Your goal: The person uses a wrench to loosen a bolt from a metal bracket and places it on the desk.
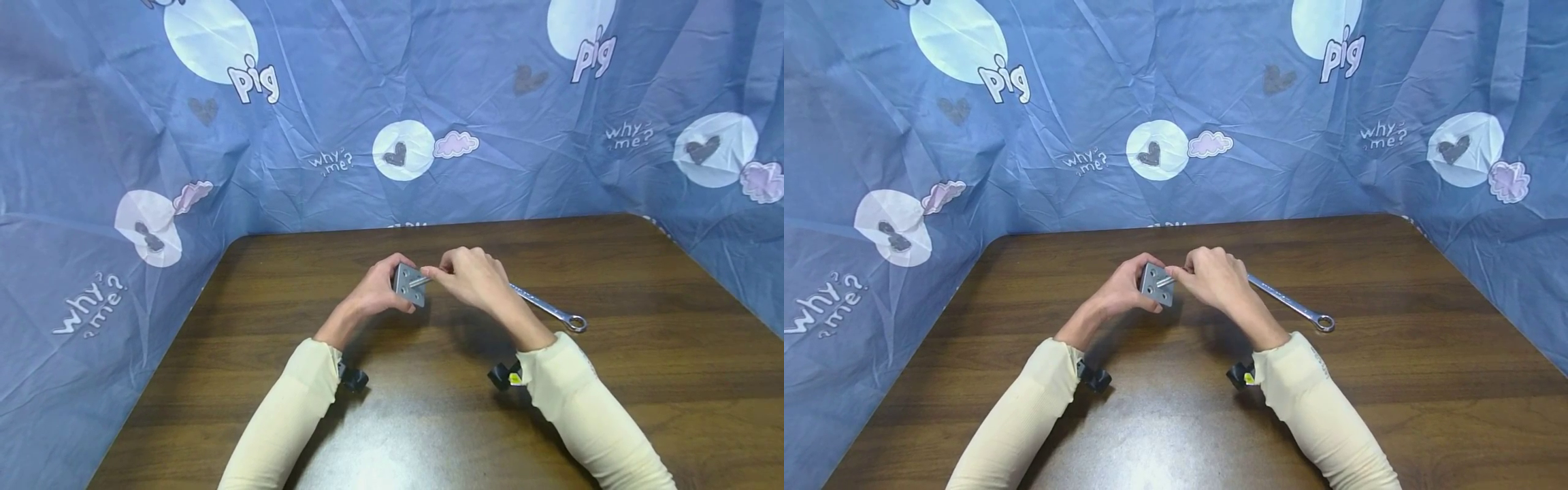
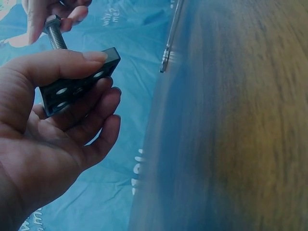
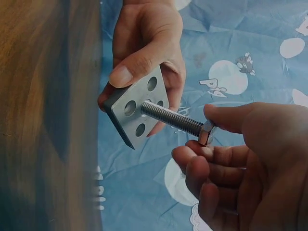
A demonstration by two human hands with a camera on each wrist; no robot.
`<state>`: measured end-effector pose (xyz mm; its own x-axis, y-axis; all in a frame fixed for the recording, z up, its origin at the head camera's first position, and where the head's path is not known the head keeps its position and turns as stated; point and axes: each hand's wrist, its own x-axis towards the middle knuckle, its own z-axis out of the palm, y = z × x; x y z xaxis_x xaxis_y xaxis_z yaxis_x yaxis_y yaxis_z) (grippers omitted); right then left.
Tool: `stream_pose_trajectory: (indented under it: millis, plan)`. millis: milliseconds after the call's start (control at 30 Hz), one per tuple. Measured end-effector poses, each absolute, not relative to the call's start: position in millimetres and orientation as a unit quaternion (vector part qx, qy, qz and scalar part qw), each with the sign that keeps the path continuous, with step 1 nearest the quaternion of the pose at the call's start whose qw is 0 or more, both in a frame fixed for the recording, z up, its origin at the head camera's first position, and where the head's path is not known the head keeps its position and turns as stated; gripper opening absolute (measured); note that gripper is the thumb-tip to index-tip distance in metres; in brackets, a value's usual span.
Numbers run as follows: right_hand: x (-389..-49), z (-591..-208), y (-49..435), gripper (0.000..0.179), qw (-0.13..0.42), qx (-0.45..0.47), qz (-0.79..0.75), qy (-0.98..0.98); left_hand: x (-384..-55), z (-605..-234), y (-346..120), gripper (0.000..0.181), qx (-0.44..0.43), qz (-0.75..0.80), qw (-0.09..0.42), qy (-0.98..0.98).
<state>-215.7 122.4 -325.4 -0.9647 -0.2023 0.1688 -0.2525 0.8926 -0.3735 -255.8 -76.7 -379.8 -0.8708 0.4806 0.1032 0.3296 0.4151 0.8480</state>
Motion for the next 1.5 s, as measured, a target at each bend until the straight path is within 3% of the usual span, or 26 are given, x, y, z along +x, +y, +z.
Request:
stream_pose_trajectory:
  millis: [333,800,933,1267,1500]
  plan:
    - [-213.8,-323.6,121.9,0.021,0.13,0.172,0.221,-0.951,-255.2,-377.8,-76.5,0.069,0.235,0.486,0.072,0.839]
    - [-212.0,-324.8,121.0,0.019,0.157,0.185,0.229,-0.943,-254.2,-375.7,-76.0,0.066,0.231,0.486,0.08,0.839]
    - [-212.3,-323.9,121.5,0.023,0.143,0.188,0.23,-0.944,-254.8,-376.0,-76.4,0.066,0.232,0.485,0.079,0.84]
    - [-215.4,-324.8,123.5,0.051,0.067,0.115,0.206,-0.969,-254.0,-376.4,-77.8,0.067,0.236,0.483,0.076,0.84]
    - [-215.0,-324.7,122.5,0.045,0.069,0.119,0.208,-0.968,-254.4,-376.8,-77.9,0.066,0.238,0.485,0.075,0.838]
